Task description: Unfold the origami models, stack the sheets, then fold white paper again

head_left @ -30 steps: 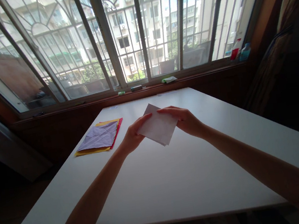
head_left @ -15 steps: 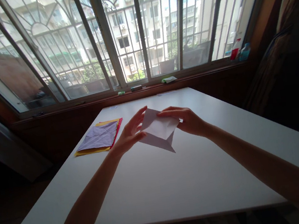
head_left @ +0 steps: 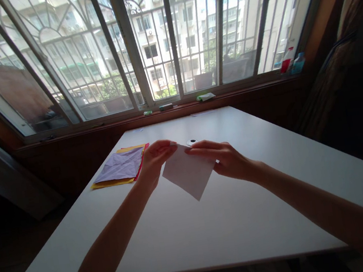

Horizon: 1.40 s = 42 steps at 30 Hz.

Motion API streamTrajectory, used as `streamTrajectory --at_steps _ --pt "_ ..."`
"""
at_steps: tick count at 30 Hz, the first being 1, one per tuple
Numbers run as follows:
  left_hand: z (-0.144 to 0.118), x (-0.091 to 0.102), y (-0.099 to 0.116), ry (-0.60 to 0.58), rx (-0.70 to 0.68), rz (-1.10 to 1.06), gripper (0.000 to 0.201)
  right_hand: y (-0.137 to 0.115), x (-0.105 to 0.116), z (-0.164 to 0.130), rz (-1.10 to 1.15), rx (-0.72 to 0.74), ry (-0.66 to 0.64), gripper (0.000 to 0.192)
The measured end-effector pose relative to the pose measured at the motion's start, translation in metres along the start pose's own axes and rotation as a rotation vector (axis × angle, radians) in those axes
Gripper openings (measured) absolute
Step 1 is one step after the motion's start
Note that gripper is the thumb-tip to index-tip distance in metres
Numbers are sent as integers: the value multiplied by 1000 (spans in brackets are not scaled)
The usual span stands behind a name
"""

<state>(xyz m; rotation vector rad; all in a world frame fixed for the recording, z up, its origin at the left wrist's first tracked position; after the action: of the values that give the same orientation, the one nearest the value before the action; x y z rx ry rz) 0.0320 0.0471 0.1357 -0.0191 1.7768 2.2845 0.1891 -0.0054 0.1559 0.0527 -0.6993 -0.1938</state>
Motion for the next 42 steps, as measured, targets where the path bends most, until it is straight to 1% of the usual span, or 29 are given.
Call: streamTrajectory --at_steps 6,11,13,15,17,19,20,21,22,23,24,26,28,31,34,36,38,40,42 --pt "-3 -4 3 -13 39 -57 14 -5 3 3 -72 25 -9 53" --pt "-5 -4 6 -19 11 -52 14 -4 1 3 -15 1 -10 53" --pt "-5 -3 5 -11 33 -25 15 -5 -1 4 21 -9 -17 51" --pt "-4 -2 1 2 58 33 16 -1 -6 3 65 -47 -29 48" --pt "0 -1 -2 30 58 122 18 10 -13 -3 105 -146 -57 44" --pt "5 2 -7 69 78 209 29 30 -26 -16 136 -298 -143 42" --pt "8 4 -12 87 104 244 34 41 -35 -26 153 -383 -240 42" --pt "11 6 -17 95 141 276 37 51 -46 -38 178 -459 -367 46" --pt "13 7 -22 88 182 307 39 59 -56 -50 191 -510 -491 55" --pt "16 8 -27 70 222 337 39 64 -63 -60 192 -533 -591 65" --pt "17 9 -31 42 259 367 38 68 -68 -68 198 -532 -653 73" --pt "19 8 -38 -37 323 424 38 70 -76 -75 214 -506 -705 79" --pt "17 4 -42 -121 363 473 39 65 -84 -73 230 -432 -693 75" --pt "13 -6 -46 -230 390 538 40 53 -98 -71 257 -290 -632 60" --pt "8 -18 -54 -313 406 592 41 50 -111 -87 241 -203 -579 48" --pt "5 -24 -61 -345 404 618 41 62 -113 -103 163 -265 -503 45" --pt "5 -26 -68 -350 380 640 40 82 -109 -118 31 -401 -448 43" --pt "8 -22 -74 -309 315 670 35 100 -102 -127 -92 -539 -412 35" --pt "12 -16 -78 -205 197 724 26 111 -95 -130 -158 -626 -405 27"
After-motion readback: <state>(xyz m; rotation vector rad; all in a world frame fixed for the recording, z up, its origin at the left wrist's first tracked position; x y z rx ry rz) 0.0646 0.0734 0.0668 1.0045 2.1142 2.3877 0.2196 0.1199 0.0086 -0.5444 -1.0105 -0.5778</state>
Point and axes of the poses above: each hand's wrist, its own z-axis towards the middle knuckle, its own x-axis out of the back of the hand, y = z × x, the point moved 7 cm from there along z, towards the middle knuckle, and after that the axes turned 11 degrees about x, right-handed, at the moved point
